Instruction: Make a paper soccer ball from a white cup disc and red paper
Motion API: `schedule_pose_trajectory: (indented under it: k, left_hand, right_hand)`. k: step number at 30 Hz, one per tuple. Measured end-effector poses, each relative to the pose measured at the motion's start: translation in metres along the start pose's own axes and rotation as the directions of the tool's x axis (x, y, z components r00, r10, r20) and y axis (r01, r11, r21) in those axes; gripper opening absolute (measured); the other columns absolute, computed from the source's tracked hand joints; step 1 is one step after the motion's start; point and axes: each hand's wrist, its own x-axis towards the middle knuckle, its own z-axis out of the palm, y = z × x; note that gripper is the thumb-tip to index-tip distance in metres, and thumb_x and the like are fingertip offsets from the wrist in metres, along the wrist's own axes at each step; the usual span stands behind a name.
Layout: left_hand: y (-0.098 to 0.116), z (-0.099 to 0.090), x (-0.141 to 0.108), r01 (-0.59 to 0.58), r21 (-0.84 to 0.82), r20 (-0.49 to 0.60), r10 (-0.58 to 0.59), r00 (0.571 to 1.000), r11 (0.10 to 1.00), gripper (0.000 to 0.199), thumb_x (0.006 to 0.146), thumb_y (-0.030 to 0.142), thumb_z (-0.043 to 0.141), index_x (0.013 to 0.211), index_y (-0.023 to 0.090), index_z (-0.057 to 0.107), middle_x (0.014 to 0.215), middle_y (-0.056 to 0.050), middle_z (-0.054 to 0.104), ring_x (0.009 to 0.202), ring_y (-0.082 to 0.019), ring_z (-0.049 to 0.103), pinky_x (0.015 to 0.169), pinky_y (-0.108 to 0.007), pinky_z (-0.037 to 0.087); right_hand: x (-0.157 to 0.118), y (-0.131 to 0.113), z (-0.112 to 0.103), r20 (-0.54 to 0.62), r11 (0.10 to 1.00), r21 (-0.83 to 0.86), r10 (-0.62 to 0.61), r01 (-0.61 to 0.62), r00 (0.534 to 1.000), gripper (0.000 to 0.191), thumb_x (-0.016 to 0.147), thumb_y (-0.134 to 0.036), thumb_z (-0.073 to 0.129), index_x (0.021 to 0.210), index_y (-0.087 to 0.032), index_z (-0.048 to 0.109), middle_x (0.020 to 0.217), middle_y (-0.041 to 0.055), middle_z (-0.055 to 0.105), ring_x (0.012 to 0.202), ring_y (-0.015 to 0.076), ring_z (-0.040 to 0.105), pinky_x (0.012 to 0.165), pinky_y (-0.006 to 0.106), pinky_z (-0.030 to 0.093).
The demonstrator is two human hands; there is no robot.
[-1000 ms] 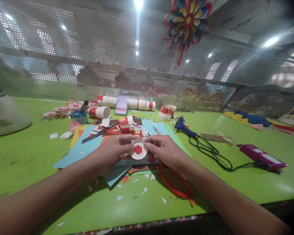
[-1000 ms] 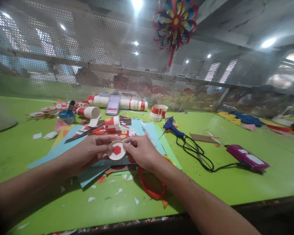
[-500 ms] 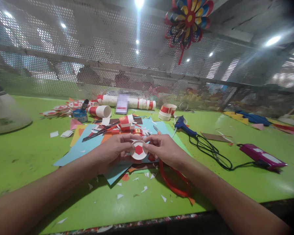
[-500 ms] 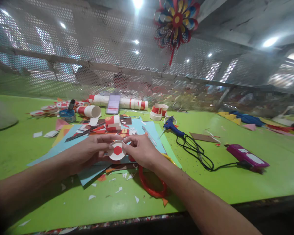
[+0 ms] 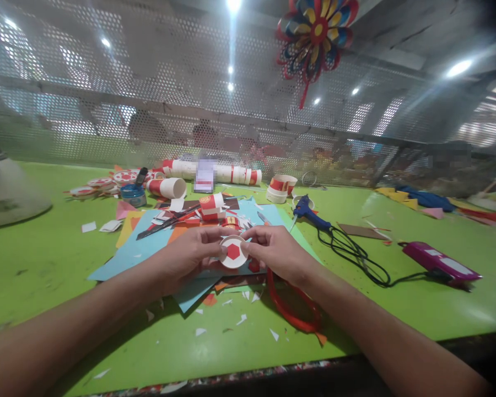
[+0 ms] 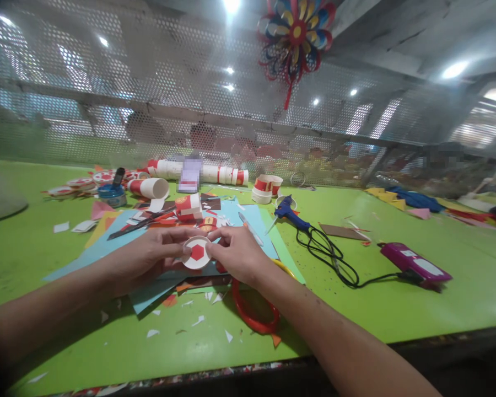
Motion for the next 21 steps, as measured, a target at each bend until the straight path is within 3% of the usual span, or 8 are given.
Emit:
schedule_pose_trajectory:
  k: [14,21]
  left_hand:
    - [-0.001,0.002,0.0,0.043,0.057,-0.067,-0.039,0.997,0.997,0.031,0.064,0.008,0.075,0.093,0.018,0.075,0.078,-0.003,0.075,0.065,-0.012,0.065,0.06,-0.02,0.05]
    - [-0.001,0.003,0.0,0.046,0.034,-0.059,-0.044,0.997,0.998,0.036,0.065,0.013,0.077,0.101,0.017,0.072,0.078,-0.004,0.074,0.064,-0.013,0.065,0.063,-0.023,0.05]
  right_hand:
    - [0.003,0.009,0.01,-0.031,0.999,-0.05,-0.015,0.014,0.999,0.012,0.071,-0.015,0.066,0.083,-0.016,0.066,0.057,-0.0051,0.049,0.049,0.0083,0.042,0.042,0.02,0.033]
    - [0.003,0.009,0.01,-0.036,0.998,-0.05,-0.026,0.024,0.999,0.012,0.072,-0.015,0.065,0.084,-0.015,0.066,0.058,-0.0042,0.052,0.05,0.0087,0.045,0.044,0.02,0.035]
